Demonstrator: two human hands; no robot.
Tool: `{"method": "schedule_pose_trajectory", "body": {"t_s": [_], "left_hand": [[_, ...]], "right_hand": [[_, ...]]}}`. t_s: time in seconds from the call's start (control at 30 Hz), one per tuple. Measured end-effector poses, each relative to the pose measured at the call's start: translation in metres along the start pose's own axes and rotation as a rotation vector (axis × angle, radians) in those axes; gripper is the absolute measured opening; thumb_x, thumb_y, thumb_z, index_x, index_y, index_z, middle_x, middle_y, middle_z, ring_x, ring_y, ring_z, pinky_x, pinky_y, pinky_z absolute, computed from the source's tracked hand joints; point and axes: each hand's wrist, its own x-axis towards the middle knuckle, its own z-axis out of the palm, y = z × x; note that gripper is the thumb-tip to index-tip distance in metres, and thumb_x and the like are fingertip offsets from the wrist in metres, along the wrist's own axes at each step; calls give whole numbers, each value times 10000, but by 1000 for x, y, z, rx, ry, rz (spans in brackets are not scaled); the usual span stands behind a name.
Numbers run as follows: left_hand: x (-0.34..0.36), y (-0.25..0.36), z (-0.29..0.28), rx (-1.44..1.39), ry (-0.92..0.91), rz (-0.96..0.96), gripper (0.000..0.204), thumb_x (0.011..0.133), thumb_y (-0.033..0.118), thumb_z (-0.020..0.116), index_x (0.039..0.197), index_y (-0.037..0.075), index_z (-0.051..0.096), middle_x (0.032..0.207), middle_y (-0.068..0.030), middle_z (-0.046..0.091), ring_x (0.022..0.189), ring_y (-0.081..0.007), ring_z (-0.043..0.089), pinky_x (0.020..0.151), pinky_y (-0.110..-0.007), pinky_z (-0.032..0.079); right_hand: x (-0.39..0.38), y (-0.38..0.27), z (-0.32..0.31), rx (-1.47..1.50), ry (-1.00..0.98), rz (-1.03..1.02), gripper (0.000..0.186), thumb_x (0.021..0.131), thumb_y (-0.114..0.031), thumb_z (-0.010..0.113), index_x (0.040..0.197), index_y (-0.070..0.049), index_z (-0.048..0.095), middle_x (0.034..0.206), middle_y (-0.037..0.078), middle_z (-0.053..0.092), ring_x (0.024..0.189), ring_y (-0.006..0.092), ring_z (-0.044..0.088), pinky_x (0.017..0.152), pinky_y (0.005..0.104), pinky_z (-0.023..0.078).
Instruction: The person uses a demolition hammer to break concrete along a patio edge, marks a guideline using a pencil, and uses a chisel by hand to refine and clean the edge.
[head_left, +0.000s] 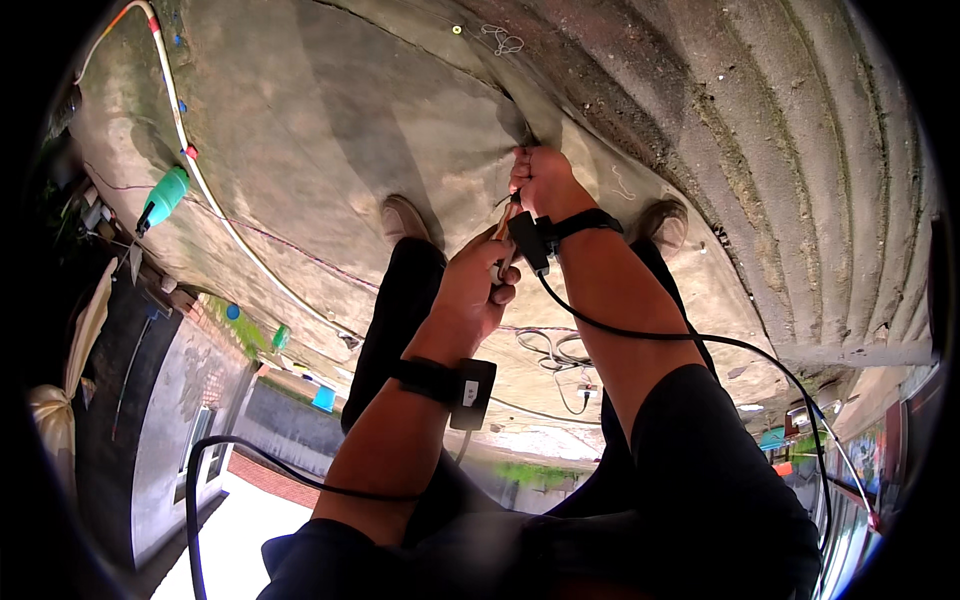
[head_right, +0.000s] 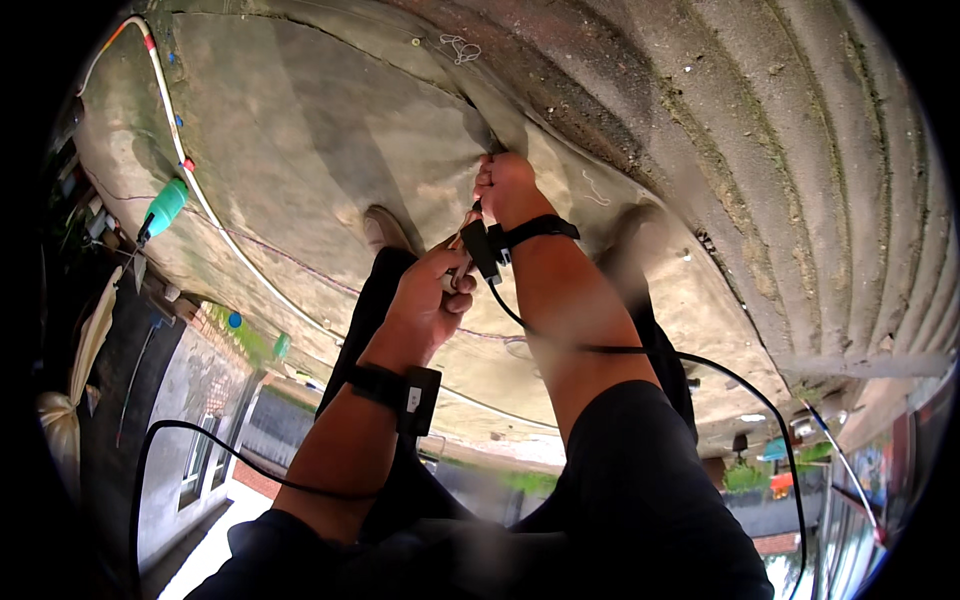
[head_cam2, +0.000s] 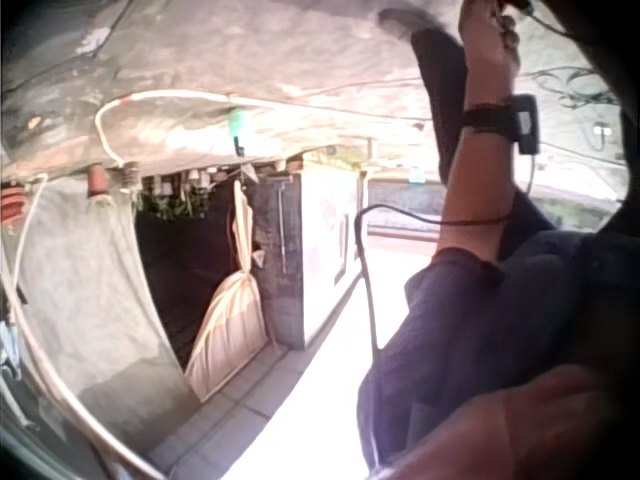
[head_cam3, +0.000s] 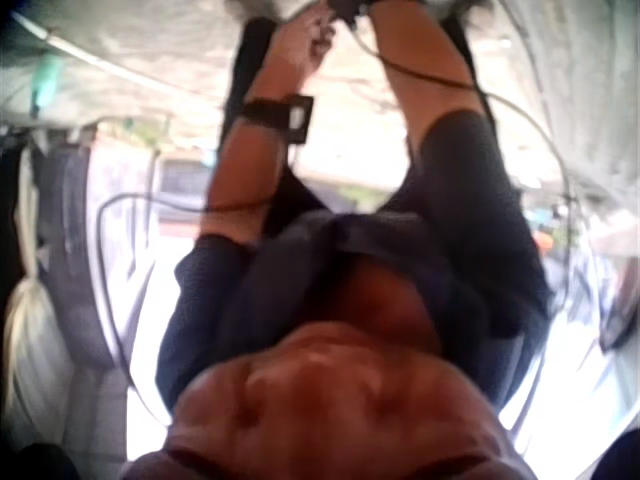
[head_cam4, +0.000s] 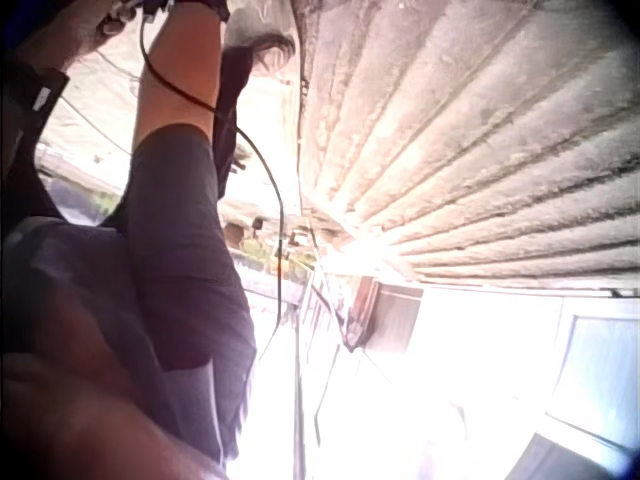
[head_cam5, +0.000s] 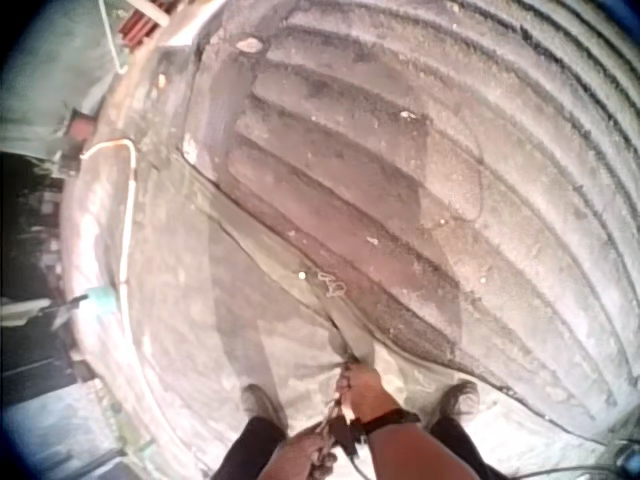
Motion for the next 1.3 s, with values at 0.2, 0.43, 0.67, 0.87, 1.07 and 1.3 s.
{"method": "schedule_pose_trajectory", "body": {"t_s": [0.2, 0.43, 0.67, 0.87, 1.07, 1.3], "left_hand": [[5, -4, -3, 1480, 187, 677, 443, 835, 111, 595, 1275, 64, 559, 834, -98, 608, 639, -214, 593, 537, -316, 459], [0, 5, 1, 481, 47, 213, 468, 851, 110, 596, 1315, 61, 554, 891, -33, 610, 684, -123, 601, 474, -235, 388], [0, 23, 7, 1746, 171, 869, 506, 767, 103, 625, 1271, 96, 583, 915, -208, 625, 783, -382, 639, 679, -475, 528], [13, 26, 10, 718, -46, 338, 470, 811, 79, 598, 1279, 57, 564, 849, -83, 609, 665, -201, 605, 525, -325, 464], [1, 38, 16, 1269, 94, 419, 480, 823, 104, 601, 1298, 52, 553, 845, -81, 606, 649, -179, 589, 531, -290, 449], [6, 30, -1, 1251, 72, 481, 530, 833, 160, 649, 1336, 61, 517, 959, -62, 596, 677, -166, 596, 574, -284, 468]], "right_hand": [[2, 3, 2, -38, 44, -3, 254, 1000, -174, 350, 836, -80, 519, 594, -58, 360, 466, 73, 331, 448, 241, 268], [2, 0, 4, 56, 48, 11, 233, 969, -134, 341, 831, -62, 515, 609, -27, 386, 467, 93, 345, 450, 249, 270], [10, -4, 9, -63, 29, 28, 206, 959, -106, 342, 846, -59, 508, 594, -18, 379, 456, 104, 332, 467, 273, 291], [50, -17, -23, 15, -42, 44, 207, 957, -97, 342, 842, -54, 508, 601, -22, 388, 461, 92, 347, 463, 252, 303], [15, -4, 11, -3, -5, 48, 234, 951, -99, 323, 848, -35, 524, 618, -14, 420, 479, 91, 383, 433, 246, 298], [13, -4, 8, 41, 42, 13, 237, 952, -96, 322, 857, -37, 531, 619, -13, 425, 467, 92, 391, 439, 249, 307]]}}
